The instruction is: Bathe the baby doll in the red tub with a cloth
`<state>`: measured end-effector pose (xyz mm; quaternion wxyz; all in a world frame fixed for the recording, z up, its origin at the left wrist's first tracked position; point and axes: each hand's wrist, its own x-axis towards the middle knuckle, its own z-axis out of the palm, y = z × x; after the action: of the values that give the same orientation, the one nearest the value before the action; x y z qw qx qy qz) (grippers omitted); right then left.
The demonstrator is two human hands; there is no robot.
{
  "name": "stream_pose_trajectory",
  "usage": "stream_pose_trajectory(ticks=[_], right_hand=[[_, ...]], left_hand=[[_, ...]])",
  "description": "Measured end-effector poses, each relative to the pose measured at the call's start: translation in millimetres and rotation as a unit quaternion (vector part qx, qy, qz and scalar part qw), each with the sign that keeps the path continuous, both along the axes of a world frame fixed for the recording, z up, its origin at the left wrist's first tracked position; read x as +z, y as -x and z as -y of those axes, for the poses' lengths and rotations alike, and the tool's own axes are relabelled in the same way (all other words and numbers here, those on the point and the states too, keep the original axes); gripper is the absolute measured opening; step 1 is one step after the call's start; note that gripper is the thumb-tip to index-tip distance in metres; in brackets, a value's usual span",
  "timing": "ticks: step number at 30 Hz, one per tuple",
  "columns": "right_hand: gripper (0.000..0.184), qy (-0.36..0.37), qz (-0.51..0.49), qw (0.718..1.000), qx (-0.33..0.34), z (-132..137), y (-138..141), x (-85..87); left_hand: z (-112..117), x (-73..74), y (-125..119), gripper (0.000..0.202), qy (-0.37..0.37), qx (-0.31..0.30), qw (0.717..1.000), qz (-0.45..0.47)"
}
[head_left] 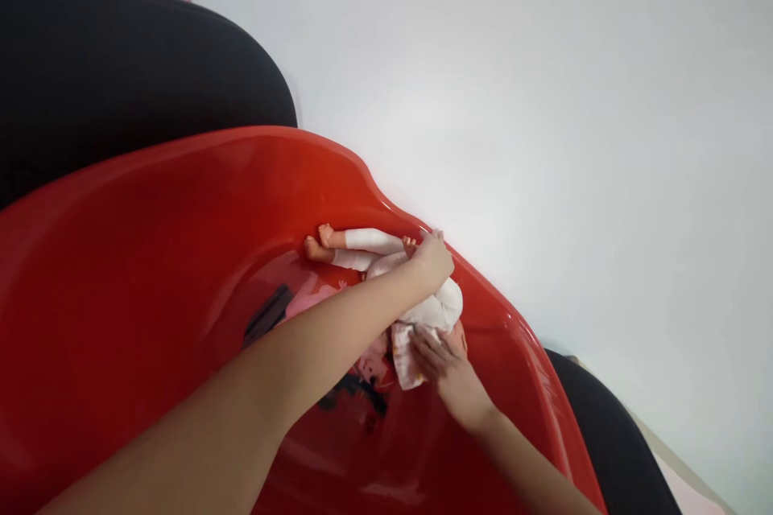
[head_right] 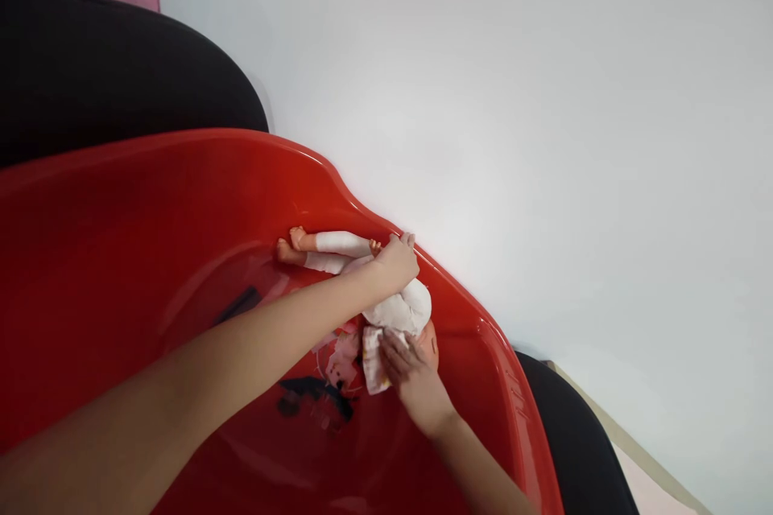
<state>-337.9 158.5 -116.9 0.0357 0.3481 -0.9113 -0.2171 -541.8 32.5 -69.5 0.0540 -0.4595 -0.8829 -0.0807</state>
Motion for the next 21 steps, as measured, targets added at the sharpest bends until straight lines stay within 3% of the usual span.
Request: stream_pose_trajectory(ticks=[3, 6, 8, 10, 12, 18, 21], right_hand=[[0.036, 0.025, -0.007, 0.999, 0.024, 11, -3, 1.4], [0.037, 0.036, -0.032, 0.999, 0.009, 18, 19, 36.3], [0.042, 0.036, -0.059, 0.998, -0.011, 14, 37, 62.6], [0.049, 0.027, -0.08, 0.996, -0.038, 4, 49, 77.3], [0.053, 0.015, -0.083, 0.994, -0.064, -8, 47, 74.4], [0.06, -0.02, -0.005, 0.996, -0.081, -14, -8, 20.7], [0.062, -0.019, 0.028, 0.997, -0.076, -8, -20, 21.2]], left_hand=[[-3, -1.1, 1, 0.049, -0.003, -0.006, 1.0, -0.003], [-3, -1.2, 1, 0.049, -0.025, -0.003, 1.0, 0.004], [-2, -0.8, 0, 0.049, -0.005, -0.005, 1.0, 0.001], [0, -0.7, -1, 0.048, 0.021, -0.009, 1.0, -0.016], [0, -1.3, -2, 0.048, 0.015, -0.009, 1.0, -0.025], [-7, -6.3, 0, 0.049, -0.022, 0.0, 1.0, 0.009], [-9, -10.9, 1, 0.051, -0.045, 0.004, 0.999, 0.01]])
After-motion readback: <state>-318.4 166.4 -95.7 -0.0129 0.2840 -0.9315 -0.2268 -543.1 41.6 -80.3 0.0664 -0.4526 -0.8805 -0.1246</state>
